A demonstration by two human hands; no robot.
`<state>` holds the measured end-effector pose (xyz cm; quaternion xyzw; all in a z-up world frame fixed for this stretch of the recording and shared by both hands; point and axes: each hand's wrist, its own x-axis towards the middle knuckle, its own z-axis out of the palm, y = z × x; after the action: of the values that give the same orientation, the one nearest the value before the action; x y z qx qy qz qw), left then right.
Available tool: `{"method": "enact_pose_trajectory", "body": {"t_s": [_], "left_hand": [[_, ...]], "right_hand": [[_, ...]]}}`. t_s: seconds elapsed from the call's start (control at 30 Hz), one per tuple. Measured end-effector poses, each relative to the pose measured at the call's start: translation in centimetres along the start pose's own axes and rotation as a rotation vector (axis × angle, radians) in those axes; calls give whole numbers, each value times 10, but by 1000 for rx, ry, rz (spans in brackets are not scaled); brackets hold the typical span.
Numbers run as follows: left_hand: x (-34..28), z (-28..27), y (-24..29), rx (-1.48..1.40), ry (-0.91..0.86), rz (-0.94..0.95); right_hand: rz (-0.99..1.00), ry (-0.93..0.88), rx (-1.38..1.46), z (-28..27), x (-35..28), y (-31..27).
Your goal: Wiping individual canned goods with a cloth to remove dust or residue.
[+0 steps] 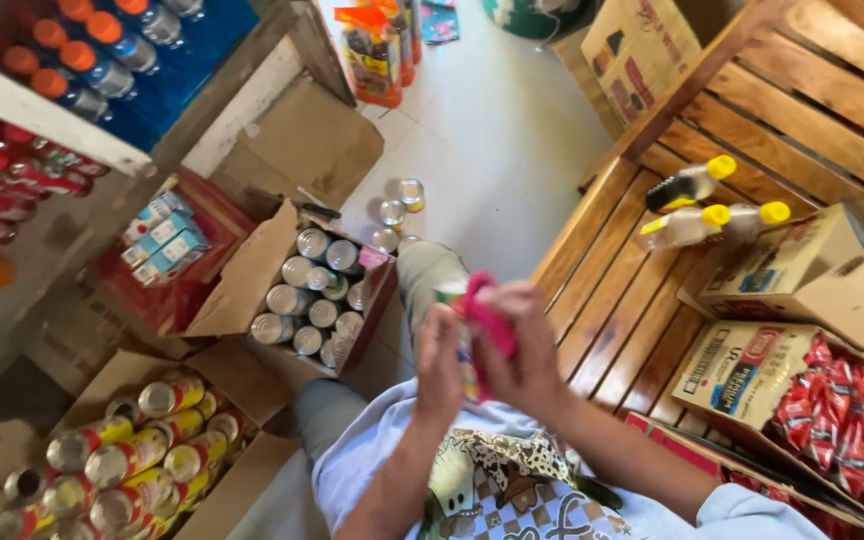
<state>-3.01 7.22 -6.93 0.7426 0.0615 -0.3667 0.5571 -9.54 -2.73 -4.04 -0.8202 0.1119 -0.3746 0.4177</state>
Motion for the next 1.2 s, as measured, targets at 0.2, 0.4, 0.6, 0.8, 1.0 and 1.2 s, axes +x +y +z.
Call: {"method": "enact_pose_trajectory", "body": {"t_s": [0.2,0.4,0.6,0.8,1.0,1.2], "left_hand": [[-19,-8,19,-142,-112,135],[4,-23,26,-670,-236,92],[1,-5,-32,-557,-300,118],[-10,-11,26,-690,-75,-35],[-1,-20,12,-721,55,83],[-15,-14,-5,-661,58,-138]], "right_hand": [[36,109,47,3,32,-12],[85,-113,82,11,3,-33],[74,87,-38,5,33,-11],[89,40,34,19,19,-24],[122,-87,28,37,-35,11],[212,34,37,20,27,-15]]}}
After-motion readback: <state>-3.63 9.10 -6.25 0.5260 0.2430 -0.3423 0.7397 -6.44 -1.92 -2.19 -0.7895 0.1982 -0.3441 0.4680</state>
